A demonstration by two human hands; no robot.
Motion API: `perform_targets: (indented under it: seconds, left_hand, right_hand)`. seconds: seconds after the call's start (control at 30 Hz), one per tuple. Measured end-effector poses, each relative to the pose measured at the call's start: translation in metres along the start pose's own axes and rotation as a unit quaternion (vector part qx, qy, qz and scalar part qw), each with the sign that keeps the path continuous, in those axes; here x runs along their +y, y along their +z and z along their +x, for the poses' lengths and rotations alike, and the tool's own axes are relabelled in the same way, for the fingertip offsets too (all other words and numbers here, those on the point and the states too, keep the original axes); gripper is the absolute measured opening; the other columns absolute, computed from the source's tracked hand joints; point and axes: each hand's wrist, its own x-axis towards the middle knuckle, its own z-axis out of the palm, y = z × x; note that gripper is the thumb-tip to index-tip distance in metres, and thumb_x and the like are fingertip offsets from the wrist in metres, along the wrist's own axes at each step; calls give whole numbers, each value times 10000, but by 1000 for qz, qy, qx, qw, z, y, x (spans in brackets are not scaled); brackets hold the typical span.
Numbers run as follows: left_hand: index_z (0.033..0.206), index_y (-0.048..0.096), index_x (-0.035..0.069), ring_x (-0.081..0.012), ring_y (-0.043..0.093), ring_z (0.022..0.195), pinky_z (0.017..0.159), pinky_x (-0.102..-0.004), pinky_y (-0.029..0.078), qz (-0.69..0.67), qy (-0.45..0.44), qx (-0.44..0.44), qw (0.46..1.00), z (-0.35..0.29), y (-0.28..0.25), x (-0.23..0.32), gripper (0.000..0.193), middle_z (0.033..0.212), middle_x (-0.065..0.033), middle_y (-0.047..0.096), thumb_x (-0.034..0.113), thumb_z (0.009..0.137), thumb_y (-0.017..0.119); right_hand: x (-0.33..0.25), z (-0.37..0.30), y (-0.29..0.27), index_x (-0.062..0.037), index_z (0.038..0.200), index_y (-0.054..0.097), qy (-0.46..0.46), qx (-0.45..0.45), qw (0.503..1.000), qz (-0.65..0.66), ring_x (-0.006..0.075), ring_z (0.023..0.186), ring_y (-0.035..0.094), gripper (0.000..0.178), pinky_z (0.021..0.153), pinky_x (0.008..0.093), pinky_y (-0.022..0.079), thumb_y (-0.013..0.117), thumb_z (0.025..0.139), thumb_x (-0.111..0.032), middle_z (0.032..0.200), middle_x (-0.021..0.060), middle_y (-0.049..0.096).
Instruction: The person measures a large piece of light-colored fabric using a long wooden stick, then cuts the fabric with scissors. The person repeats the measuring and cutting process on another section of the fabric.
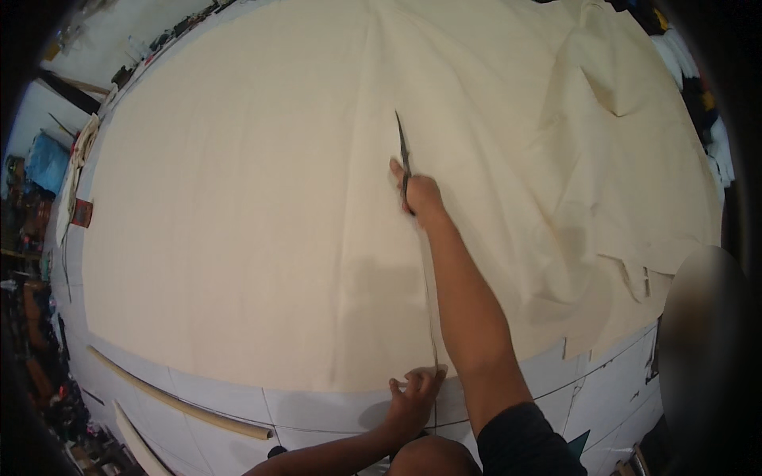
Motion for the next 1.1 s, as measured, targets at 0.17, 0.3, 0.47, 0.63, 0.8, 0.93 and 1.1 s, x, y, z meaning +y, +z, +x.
perform_targets:
  seconds: [0.17, 0.3, 0.47, 0.63, 0.8, 0.93, 1.1]
  left_hand:
    - [1465, 380, 114, -351, 479, 1166, 851, -628, 477, 32, 3, 16, 999, 1, 1, 2, 700, 1283, -183, 451, 253, 834, 649]
    - [1468, 395, 121, -345, 485, 1150, 851, -614, 478, 57, 7, 43, 997, -2, 7, 4, 712, 1264, -173, 457, 261, 818, 650]
    - [1436, 428, 117, -343, 482, 1175, 848, -607, 476, 43, 9, 18, 999, 1, -5, 2, 652, 1270, -153, 463, 254, 831, 627]
    - [1367, 485, 102, -353, 479, 1195, 880, -640, 464, 30, -5, -2, 1000, 1, 8, 6, 544, 1319, -141, 454, 208, 846, 599]
    - [1391, 470, 100, -388, 452, 1254, 931, -644, 454, -81, -18, -93, 992, 16, -7, -4, 549, 1408, -164, 413, 312, 897, 581]
    - [1551, 254, 128, -386, 511, 1185, 859, -554, 534, -148, -41, -2, 988, 115, -92, -77, 846, 1383, -211, 466, 495, 881, 618]
    - [1518, 313, 37, -453, 238, 1447, 1181, -561, 185, -3, -192, 380, 905, 252, -141, -239, 816, 1536, -303, 277, 503, 900, 575]
  right_hand:
    - [-25, 35, -2, -45, 741, 578, -3, 6, 1000, 12, 149, 435, 449, 617, 428, 318, 367, 747, 787, -637, 548, 9, 452]
    - [-13, 37, 0, -40, 744, 583, -31, 23, 999, 6, 146, 432, 442, 643, 432, 311, 373, 742, 775, -662, 547, 9, 449]
    - [-40, 66, -3, -43, 719, 575, 7, -18, 999, 30, 142, 439, 435, 648, 445, 299, 390, 738, 775, -668, 570, 14, 471]
    - [-47, 84, 3, -34, 741, 572, -6, -1, 1000, 15, 136, 445, 435, 635, 450, 295, 392, 750, 780, -642, 572, 17, 470]
    - [-45, 79, 14, -28, 663, 559, -34, 2, 999, 20, 191, 487, 501, 609, 461, 358, 427, 738, 818, -589, 600, 63, 513]
    - [-40, 88, -15, 10, 684, 587, 0, -7, 1000, 3, 205, 488, 510, 616, 489, 369, 441, 715, 843, -571, 566, 68, 522]
    - [-47, 86, 13, -71, 721, 559, -24, -27, 999, 33, 97, 435, 420, 506, 424, 274, 362, 761, 828, -523, 570, -22, 465]
